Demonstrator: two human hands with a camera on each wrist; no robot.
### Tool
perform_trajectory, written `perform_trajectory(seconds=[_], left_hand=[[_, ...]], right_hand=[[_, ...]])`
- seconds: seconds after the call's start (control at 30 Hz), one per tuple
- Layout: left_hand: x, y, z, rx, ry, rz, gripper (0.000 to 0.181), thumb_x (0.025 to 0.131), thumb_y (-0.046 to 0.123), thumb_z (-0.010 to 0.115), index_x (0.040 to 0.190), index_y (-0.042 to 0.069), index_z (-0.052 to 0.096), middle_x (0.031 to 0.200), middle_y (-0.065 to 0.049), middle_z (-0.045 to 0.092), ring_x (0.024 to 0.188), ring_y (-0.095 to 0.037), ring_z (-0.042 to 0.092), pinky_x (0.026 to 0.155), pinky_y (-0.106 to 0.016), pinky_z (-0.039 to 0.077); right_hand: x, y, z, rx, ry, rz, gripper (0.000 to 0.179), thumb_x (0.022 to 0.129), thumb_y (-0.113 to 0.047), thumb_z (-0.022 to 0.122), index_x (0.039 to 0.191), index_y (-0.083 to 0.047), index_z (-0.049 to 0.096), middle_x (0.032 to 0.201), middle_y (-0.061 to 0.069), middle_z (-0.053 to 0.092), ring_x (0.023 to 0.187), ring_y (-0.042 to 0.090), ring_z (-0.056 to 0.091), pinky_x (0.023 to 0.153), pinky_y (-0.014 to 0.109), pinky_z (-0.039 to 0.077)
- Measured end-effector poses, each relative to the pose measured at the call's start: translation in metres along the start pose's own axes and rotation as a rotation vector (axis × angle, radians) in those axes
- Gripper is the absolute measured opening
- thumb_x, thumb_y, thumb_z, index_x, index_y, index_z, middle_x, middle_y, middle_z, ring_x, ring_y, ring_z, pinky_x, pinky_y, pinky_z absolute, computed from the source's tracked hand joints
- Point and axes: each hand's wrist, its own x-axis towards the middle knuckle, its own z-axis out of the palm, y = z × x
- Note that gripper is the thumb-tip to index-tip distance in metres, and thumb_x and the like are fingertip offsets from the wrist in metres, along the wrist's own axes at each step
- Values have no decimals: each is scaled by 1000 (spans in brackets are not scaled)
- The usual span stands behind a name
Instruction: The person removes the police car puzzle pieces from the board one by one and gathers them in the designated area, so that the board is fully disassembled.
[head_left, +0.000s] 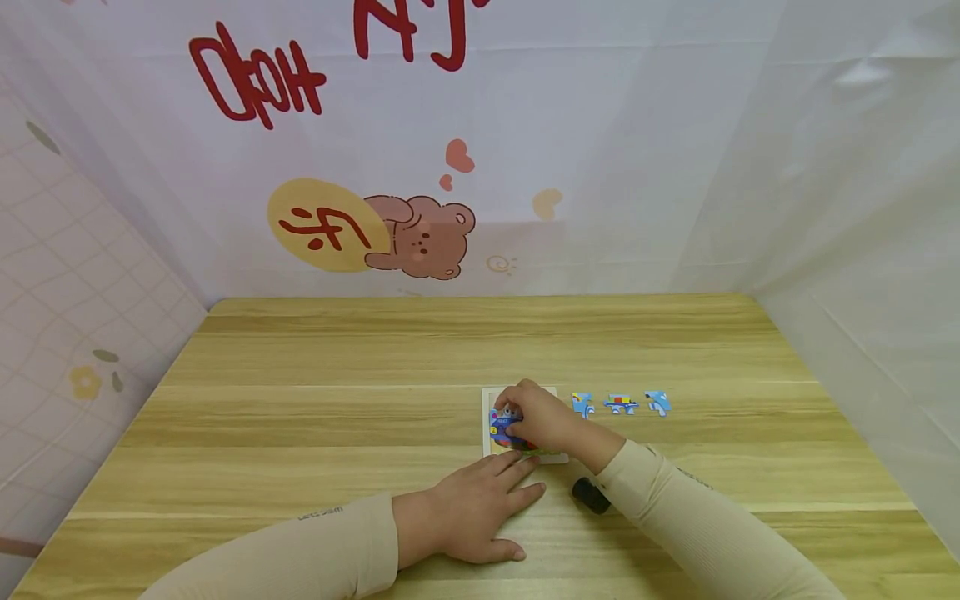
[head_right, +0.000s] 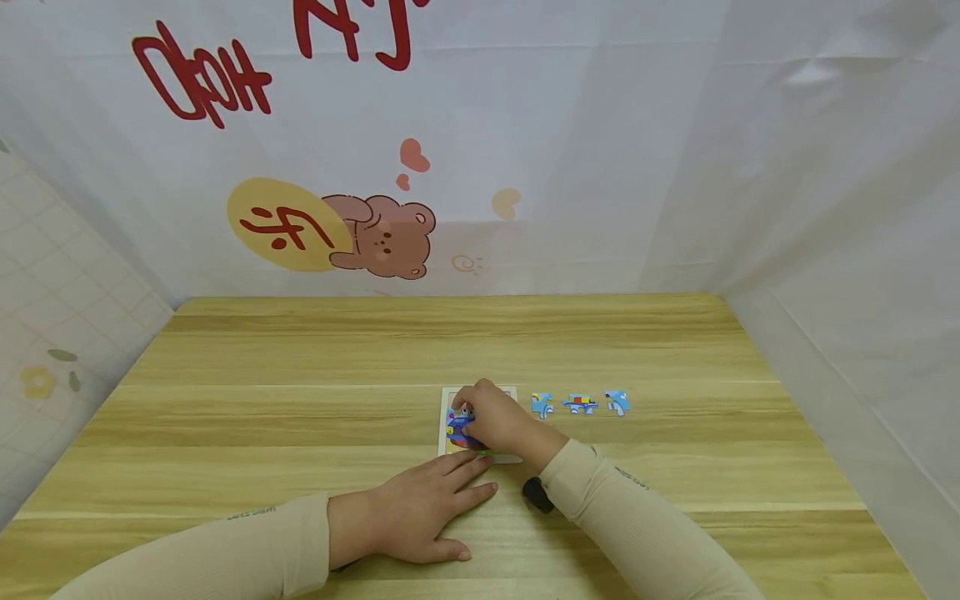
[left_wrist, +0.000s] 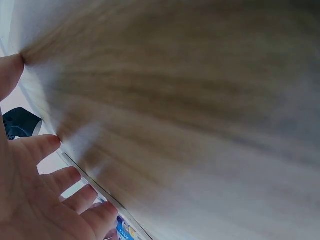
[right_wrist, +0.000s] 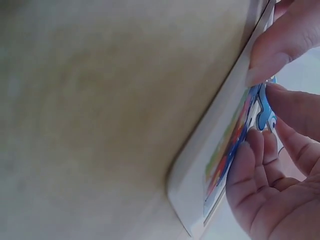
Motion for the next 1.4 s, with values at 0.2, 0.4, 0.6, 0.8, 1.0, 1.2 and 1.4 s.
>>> perform_trajectory(seconds=[0.2, 0.4, 0.6, 0.8, 1.0, 1.2, 1.4], left_hand=[[0, 0, 0, -3, -5, -6, 71, 92, 65, 43, 146, 18, 42, 152, -10, 35, 140, -26, 33, 111, -33, 32], [0, 1, 0, -3, 8, -3, 71, 92, 64, 45, 146, 18, 43, 152, -10, 36, 139, -26, 34, 110, -33, 33], [0, 1, 0, -1, 7, 0, 71, 92, 64, 44, 146, 18, 42, 152, -10, 35, 139, -26, 34, 111, -33, 32], [0, 1, 0, 0, 9, -8, 71, 92, 64, 44, 146, 18, 42, 153, -10, 34, 139, -27, 35, 110, -33, 34], [0, 1, 0, -2, 7, -9, 71, 92, 65, 44, 146, 18, 43, 153, -10, 35, 139, -27, 35, 110, -33, 34], [0, 1, 0, -13, 6, -18, 71, 92, 65, 44, 146, 19, 43, 152, -10, 35, 139, -28, 34, 110, -34, 34], [-1, 2, -2, -29, -4, -28, 71, 92, 64, 45, 146, 19, 42, 153, -9, 35, 140, -28, 33, 110, -35, 34]], right_hand=[[1, 1, -1, 77, 2, -6, 12, 88, -1, 66, 99, -7, 64, 86, 3, 50, 79, 16, 46, 72, 31, 43], [2, 1, -1, 118, -1, 19, 11, 89, 1, 64, 92, -10, 60, 84, 1, 52, 78, 16, 48, 73, 32, 44], [0, 1, -4, 139, 6, 17, 10, 92, 0, 61, 93, -10, 60, 84, 0, 55, 76, 16, 49, 72, 32, 44], [-2, 5, -10, 189, 27, -13, 6, 93, -4, 61, 96, -9, 63, 83, -1, 54, 77, 15, 48, 71, 31, 42], [-7, 10, -22, 317, 23, -8, 9, 93, -5, 61, 102, -6, 64, 89, 3, 55, 82, 17, 50, 74, 31, 46], [-14, 19, -34, 352, 50, 13, 13, 93, -8, 62, 104, -4, 66, 94, 5, 59, 87, 18, 52, 76, 31, 47], [-23, 31, -49, 395, 69, 47, 17, 93, -10, 63, 106, -1, 67, 94, 7, 61, 85, 18, 54, 74, 33, 49]])
